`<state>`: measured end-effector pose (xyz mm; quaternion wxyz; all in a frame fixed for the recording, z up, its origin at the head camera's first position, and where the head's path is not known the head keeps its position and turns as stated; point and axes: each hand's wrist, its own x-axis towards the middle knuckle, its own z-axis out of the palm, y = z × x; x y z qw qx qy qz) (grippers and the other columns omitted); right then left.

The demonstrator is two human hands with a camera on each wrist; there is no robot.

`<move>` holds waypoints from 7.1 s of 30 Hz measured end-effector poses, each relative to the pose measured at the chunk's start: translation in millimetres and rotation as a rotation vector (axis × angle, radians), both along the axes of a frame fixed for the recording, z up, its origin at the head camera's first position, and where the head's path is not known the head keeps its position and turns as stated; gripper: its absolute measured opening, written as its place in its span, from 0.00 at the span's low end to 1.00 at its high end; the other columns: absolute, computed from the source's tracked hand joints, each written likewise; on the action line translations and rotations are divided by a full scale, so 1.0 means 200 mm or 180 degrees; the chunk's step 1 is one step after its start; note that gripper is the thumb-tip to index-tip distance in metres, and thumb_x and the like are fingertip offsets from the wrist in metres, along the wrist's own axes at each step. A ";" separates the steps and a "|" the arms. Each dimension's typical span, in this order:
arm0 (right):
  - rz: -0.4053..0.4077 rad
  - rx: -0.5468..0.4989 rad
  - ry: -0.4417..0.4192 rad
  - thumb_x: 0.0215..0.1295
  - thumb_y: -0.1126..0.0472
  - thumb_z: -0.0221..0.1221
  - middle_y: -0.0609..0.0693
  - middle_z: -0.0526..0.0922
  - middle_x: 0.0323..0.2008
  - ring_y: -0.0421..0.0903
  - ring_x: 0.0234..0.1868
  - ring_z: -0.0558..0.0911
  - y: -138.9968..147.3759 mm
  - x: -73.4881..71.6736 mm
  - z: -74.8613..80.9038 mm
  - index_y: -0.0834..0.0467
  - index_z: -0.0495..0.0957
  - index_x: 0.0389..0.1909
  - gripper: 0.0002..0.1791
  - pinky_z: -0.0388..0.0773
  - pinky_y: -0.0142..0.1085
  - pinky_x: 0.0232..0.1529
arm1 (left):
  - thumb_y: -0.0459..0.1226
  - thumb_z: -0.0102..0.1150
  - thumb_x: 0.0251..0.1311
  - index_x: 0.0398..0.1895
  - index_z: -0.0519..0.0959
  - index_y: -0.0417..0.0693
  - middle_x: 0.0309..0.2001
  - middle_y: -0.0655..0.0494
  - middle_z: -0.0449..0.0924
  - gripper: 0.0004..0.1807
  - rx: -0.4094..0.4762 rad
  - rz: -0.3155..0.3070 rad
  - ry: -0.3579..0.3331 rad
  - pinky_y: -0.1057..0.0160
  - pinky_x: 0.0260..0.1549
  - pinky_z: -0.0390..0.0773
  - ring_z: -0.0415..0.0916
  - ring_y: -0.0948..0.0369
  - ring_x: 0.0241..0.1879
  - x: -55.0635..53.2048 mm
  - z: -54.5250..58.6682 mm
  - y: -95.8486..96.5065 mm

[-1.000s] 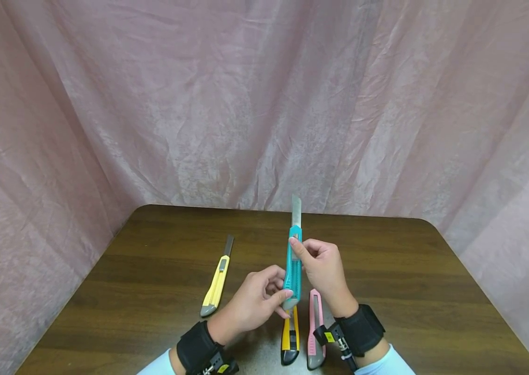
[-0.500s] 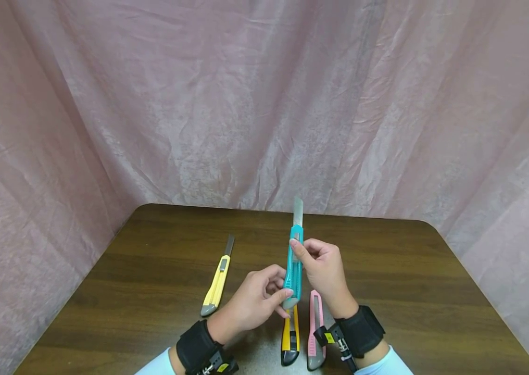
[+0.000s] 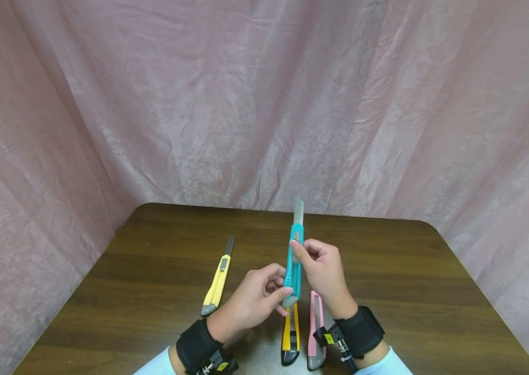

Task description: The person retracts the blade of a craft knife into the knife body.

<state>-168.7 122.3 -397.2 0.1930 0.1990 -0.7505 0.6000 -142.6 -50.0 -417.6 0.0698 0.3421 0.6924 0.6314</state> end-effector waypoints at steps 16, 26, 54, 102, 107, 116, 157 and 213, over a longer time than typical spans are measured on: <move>0.0058 0.0020 0.0039 0.66 0.65 0.58 0.52 0.67 0.14 0.45 0.15 0.64 -0.01 0.01 0.01 0.61 0.81 0.27 0.08 0.57 0.29 0.10 | 0.21 0.54 0.61 0.45 0.70 0.34 0.31 0.41 0.76 0.10 0.0022 0.0111 0.0067 0.54 0.22 0.83 0.80 0.58 0.26 -0.01 0.00 0.00; 0.0086 0.0091 -0.0046 0.67 0.64 0.58 0.54 0.68 0.14 0.46 0.15 0.66 0.00 0.01 0.02 0.65 0.78 0.22 0.14 0.62 0.29 0.10 | 0.21 0.54 0.61 0.43 0.72 0.33 0.32 0.41 0.77 0.09 0.0051 0.0172 0.0019 0.55 0.22 0.84 0.80 0.48 0.28 0.00 0.01 0.00; 0.0046 0.0053 -0.0274 0.66 0.62 0.59 0.56 0.72 0.16 0.49 0.18 0.70 -0.01 0.01 0.02 0.62 0.79 0.22 0.13 0.73 0.30 0.15 | 0.29 0.58 0.61 0.42 0.73 0.43 0.32 0.50 0.78 0.07 0.0075 0.0258 -0.0103 0.54 0.22 0.84 0.80 0.53 0.28 -0.08 -0.11 -0.01; 0.0316 0.0119 -0.0146 0.67 0.60 0.58 0.50 0.66 0.13 0.45 0.15 0.64 0.01 -0.09 -0.15 0.55 0.80 0.24 0.11 0.58 0.30 0.10 | 0.26 0.60 0.59 0.42 0.73 0.39 0.32 0.48 0.79 0.09 0.0212 0.0272 0.0013 0.57 0.23 0.84 0.80 0.47 0.30 -0.10 -0.10 -0.02; 0.0300 0.0115 -0.0234 0.66 0.55 0.59 0.53 0.72 0.15 0.48 0.16 0.69 0.02 -0.09 -0.16 0.54 0.79 0.22 0.13 0.71 0.32 0.12 | 0.26 0.58 0.61 0.43 0.73 0.39 0.33 0.47 0.79 0.09 0.0193 0.0277 0.0065 0.58 0.23 0.84 0.80 0.49 0.29 -0.10 -0.10 -0.02; 0.0409 0.0119 -0.0109 0.66 0.64 0.58 0.51 0.67 0.13 0.45 0.15 0.65 0.00 -0.03 -0.07 0.59 0.78 0.23 0.11 0.60 0.30 0.10 | 0.26 0.57 0.61 0.43 0.73 0.43 0.32 0.49 0.78 0.09 0.0181 0.0320 0.0093 0.59 0.23 0.84 0.80 0.52 0.28 -0.10 -0.09 -0.03; 0.0528 0.0114 -0.0226 0.66 0.66 0.58 0.55 0.74 0.17 0.44 0.17 0.70 -0.01 0.00 -0.02 0.63 0.79 0.24 0.10 0.72 0.31 0.14 | 0.25 0.55 0.61 0.42 0.73 0.40 0.32 0.44 0.77 0.08 0.0139 0.0489 -0.0005 0.57 0.25 0.84 0.80 0.51 0.30 -0.07 0.00 -0.04; 0.1134 -0.0051 -0.0240 0.65 0.71 0.57 0.58 0.79 0.23 0.52 0.19 0.76 0.00 -0.02 -0.07 0.67 0.77 0.29 0.05 0.80 0.32 0.21 | 0.28 0.55 0.63 0.43 0.75 0.46 0.31 0.48 0.79 0.08 0.0305 0.0484 0.0140 0.57 0.23 0.84 0.80 0.53 0.27 -0.11 -0.07 -0.05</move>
